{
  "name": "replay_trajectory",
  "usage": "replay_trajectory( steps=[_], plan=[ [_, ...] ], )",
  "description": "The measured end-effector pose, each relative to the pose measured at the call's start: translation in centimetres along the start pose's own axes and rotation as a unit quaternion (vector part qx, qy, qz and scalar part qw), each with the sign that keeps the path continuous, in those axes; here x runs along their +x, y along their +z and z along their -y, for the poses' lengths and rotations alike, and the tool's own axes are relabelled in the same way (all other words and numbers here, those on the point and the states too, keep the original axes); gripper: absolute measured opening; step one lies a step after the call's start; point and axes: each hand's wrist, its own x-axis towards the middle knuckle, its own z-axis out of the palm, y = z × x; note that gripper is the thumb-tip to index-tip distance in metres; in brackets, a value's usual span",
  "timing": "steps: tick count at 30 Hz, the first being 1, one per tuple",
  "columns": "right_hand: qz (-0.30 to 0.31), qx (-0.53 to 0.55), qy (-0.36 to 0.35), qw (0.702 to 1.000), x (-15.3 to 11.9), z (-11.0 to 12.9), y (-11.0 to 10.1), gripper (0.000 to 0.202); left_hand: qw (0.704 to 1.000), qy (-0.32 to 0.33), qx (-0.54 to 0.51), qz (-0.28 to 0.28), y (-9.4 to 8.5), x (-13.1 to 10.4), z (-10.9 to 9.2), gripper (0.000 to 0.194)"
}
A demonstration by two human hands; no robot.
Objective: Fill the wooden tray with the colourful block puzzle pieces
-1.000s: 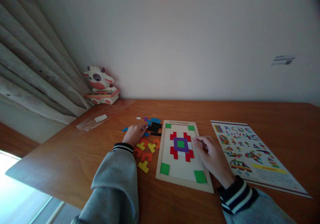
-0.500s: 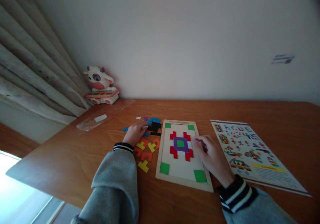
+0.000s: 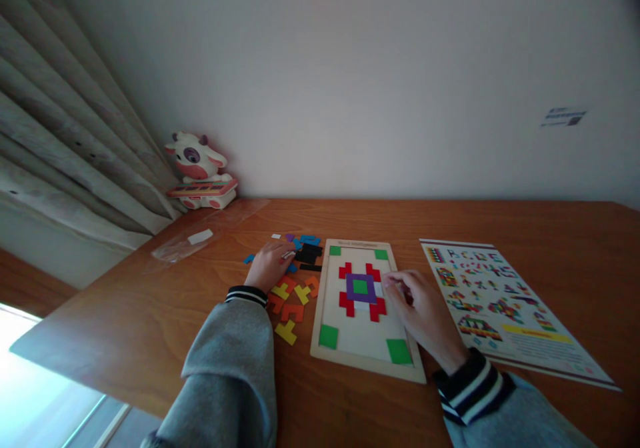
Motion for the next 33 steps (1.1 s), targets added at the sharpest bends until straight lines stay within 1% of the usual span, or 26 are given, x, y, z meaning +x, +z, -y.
replay_trajectory(
  steps=[2, 4, 7, 14, 17, 22, 29, 33],
  plan=[
    [0.0, -0.001, -0.001, 1.0, -0.01, 0.05, -0.02, 0.03, 0.999, -0.039, 0.013, -0.004, -0.14, -0.03, -0.09, 0.023],
    [-0.003, 0.001, 0.0, 1.0, 0.0, 0.09, -0.03, 0.03, 0.997, -0.073, 0.02, 0.014, -0.24, -0.09, -0.14, 0.024],
    [-0.007, 0.004, 0.001, 1.0, 0.03, 0.12, -0.01, 0.029, 0.995, -0.09, 0.024, 0.042, -0.33, -0.15, -0.24, 0.024],
    [-0.011, 0.002, 0.0, 1.0, 0.05, 0.16, 0.0, 0.029, 0.995, -0.078, 0.015, 0.054, -0.61, -0.02, -0.76, 0.022],
    [-0.007, 0.001, 0.002, 1.0, 0.04, 0.16, -0.01, 0.029, 0.996, -0.072, 0.006, 0.051, -0.5, -0.05, -0.71, 0.024],
    [-0.005, 0.003, -0.002, 1.0, 0.01, 0.11, 0.0, 0.029, 0.998, -0.044, 0.0, 0.042, -0.28, -0.14, -0.43, 0.023],
    [-0.005, -0.002, -0.008, 1.0, -0.01, 0.11, 0.05, 0.028, 0.999, -0.018, -0.005, 0.044, -0.43, -0.19, -0.49, 0.022],
    [-0.002, -0.001, -0.003, 1.0, -0.02, 0.25, -0.01, 0.028, 0.999, -0.025, 0.002, 0.047, -0.37, -0.27, -0.59, 0.019]
  ],
)
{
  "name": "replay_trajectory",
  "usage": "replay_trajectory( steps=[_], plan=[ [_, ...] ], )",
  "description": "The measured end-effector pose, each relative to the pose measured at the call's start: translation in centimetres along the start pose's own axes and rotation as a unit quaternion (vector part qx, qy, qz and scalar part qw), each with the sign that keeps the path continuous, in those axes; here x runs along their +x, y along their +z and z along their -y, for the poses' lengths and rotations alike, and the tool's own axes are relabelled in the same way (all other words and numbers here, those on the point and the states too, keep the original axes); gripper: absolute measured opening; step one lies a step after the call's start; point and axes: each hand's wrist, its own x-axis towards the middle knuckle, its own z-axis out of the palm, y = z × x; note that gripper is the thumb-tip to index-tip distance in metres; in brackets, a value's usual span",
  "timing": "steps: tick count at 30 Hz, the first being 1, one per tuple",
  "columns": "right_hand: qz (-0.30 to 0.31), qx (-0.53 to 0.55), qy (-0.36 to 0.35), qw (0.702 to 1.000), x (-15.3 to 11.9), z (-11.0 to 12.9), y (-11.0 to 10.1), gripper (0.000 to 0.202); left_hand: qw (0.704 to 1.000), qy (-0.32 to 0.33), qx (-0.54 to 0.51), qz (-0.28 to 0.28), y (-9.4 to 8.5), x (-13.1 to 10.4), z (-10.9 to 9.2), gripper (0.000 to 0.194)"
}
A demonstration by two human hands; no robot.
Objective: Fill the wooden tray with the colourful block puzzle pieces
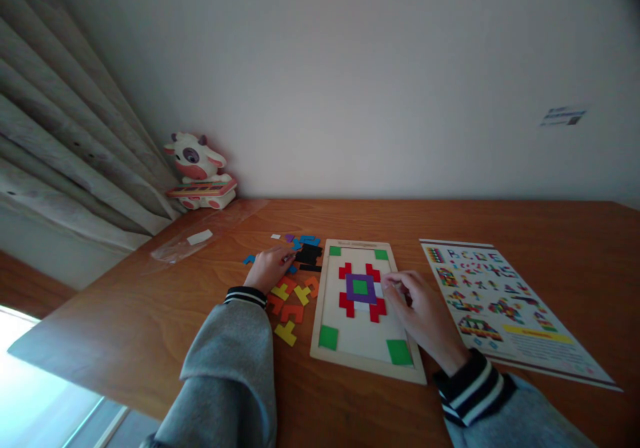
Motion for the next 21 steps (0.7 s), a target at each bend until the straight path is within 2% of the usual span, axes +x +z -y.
replay_trajectory(
  steps=[21],
  plan=[
    [-0.012, 0.015, 0.0, 1.0, 0.12, -0.01, 0.0, 0.029, 0.999, -0.004, -0.032, -0.015, 0.02, 0.1, 0.12, 0.017]
  ],
)
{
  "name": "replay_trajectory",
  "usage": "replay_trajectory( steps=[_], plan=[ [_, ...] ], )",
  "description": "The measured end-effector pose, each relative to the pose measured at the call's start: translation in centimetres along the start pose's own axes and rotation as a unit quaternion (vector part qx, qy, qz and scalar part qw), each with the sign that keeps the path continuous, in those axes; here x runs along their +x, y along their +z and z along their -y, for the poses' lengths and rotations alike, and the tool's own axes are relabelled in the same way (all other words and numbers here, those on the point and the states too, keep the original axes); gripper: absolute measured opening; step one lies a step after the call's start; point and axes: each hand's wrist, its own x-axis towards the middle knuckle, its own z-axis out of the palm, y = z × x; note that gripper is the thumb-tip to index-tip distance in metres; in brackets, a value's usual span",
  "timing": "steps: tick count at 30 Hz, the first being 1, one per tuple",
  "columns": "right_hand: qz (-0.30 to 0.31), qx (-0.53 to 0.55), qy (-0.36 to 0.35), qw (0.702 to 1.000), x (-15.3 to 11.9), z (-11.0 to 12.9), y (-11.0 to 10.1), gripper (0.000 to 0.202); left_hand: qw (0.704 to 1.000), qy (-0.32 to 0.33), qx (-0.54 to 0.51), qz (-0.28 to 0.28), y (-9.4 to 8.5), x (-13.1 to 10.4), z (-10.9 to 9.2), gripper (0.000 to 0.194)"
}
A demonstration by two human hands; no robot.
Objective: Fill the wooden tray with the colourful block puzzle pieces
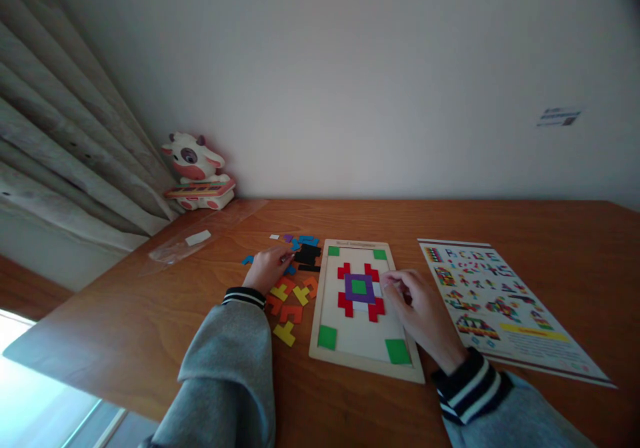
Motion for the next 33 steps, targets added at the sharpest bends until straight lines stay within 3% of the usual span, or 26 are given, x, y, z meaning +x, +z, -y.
replay_trajectory(
  steps=[4, 7, 9, 13, 17, 20, 25, 30, 33],
  plan=[
    [-0.003, 0.006, 0.003, 1.0, 0.0, -0.1, 0.0, 0.031, 0.997, -0.011, -0.067, -0.025, -0.3, 0.0, -0.8, 0.017],
    [-0.008, 0.012, -0.003, 1.0, 0.0, 0.1, -0.1, 0.03, 0.979, -0.055, -0.192, -0.048, -0.3, 0.3, -2.8, 0.022],
    [-0.007, 0.014, -0.008, 1.0, 0.0, 0.4, -0.2, 0.029, 0.941, -0.101, -0.318, -0.058, -0.1, 0.5, -4.9, 0.03],
    [0.034, 0.039, -0.034, 0.998, -0.2, 1.4, -0.2, 0.027, 0.848, -0.125, -0.515, -0.011, 0.8, 0.3, -9.6, 0.039],
    [0.062, 0.086, -0.076, 0.991, -0.7, 1.7, 0.3, 0.035, 0.773, -0.142, -0.617, 0.05, 1.7, -0.8, -13.3, 0.036],
    [0.052, 0.09, -0.116, 0.988, -0.9, 1.5, 0.6, 0.036, 0.735, -0.15, -0.654, 0.098, 2.0, -1.6, -14.8, 0.037],
    [0.017, 0.098, -0.149, 0.984, -1.1, 1.3, 0.4, 0.019, 0.722, -0.149, -0.659, 0.15, 1.6, -1.9, -15.5, 0.037],
    [0.003, 0.112, -0.137, 0.984, -0.8, 1.9, 0.0, 0.013, 0.717, -0.171, -0.655, 0.168, 1.7, -1.7, -14.5, 0.037],
    [-0.006, 0.117, -0.098, 0.988, 0.0, 2.0, 0.0, 0.014, 0.757, -0.152, -0.621, 0.136, 2.0, -1.3, -12.7, 0.036]
  ],
)
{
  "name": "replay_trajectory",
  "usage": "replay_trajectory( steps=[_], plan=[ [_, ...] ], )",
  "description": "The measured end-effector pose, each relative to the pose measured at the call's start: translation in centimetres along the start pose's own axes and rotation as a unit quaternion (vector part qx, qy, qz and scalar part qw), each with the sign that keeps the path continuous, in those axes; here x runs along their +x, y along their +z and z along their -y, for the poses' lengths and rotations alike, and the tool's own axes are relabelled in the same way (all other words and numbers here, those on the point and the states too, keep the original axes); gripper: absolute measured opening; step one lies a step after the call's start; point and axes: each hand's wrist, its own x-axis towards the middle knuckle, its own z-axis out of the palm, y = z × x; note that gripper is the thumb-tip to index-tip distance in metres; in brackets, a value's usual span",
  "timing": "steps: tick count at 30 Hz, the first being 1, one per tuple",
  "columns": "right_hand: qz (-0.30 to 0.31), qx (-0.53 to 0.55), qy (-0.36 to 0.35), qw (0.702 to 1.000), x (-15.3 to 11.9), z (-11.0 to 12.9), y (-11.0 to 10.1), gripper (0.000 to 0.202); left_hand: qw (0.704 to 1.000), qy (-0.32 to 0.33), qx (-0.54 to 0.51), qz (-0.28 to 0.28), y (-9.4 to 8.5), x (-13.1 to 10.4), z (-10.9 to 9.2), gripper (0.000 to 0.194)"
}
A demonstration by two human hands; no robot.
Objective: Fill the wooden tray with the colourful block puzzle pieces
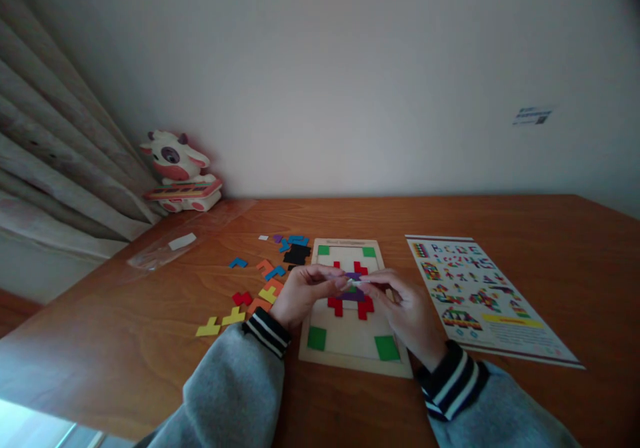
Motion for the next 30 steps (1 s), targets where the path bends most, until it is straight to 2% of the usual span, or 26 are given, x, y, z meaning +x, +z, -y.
replay_trajectory(
  steps=[2, 4, 7, 9, 13, 18, 25, 27, 30],
  plan=[
    [-0.013, -0.006, 0.032, 0.999, 0.8, -0.6, 0.2, 0.019, 0.993, 0.061, 0.105, -0.016, -1.7, 0.4, 0.2, 0.03],
    [-0.025, -0.025, 0.067, 0.997, 1.7, -1.5, 0.6, 0.023, 0.959, 0.132, 0.253, -0.011, -3.5, 0.8, 0.3, 0.022],
    [0.0, -0.042, 0.109, 0.993, 3.2, -2.8, 1.5, 0.028, 0.894, 0.202, 0.397, 0.047, -5.5, 1.0, 0.4, 0.015],
    [0.036, -0.078, 0.103, 0.991, 4.1, -3.4, 2.0, 0.024, 0.87, 0.227, 0.43, 0.081, -6.0, 1.1, 0.6, 0.014],
    [0.068, -0.139, 0.08, 0.985, 5.0, -3.9, 2.6, 0.019, 0.842, 0.259, 0.459, 0.118, -6.0, 1.2, 0.9, 0.015],
    [0.086, -0.173, 0.054, 0.98, 5.3, -4.5, 2.9, 0.016, 0.816, 0.277, 0.49, 0.129, -5.5, 0.9, 0.7, 0.017],
    [0.074, -0.257, 0.033, 0.963, 5.0, -4.1, 2.8, 0.012, 0.769, 0.312, 0.539, 0.145, -4.6, 0.2, -0.6, 0.022],
    [0.081, -0.279, -0.002, 0.957, 4.7, -3.8, 2.5, 0.015, 0.762, 0.324, 0.541, 0.147, -4.5, 0.0, -0.8, 0.024],
    [0.129, -0.265, -0.083, 0.952, 4.2, -3.4, 2.0, 0.019, 0.75, 0.331, 0.554, 0.148, -4.7, -0.2, -0.9, 0.025]
  ],
)
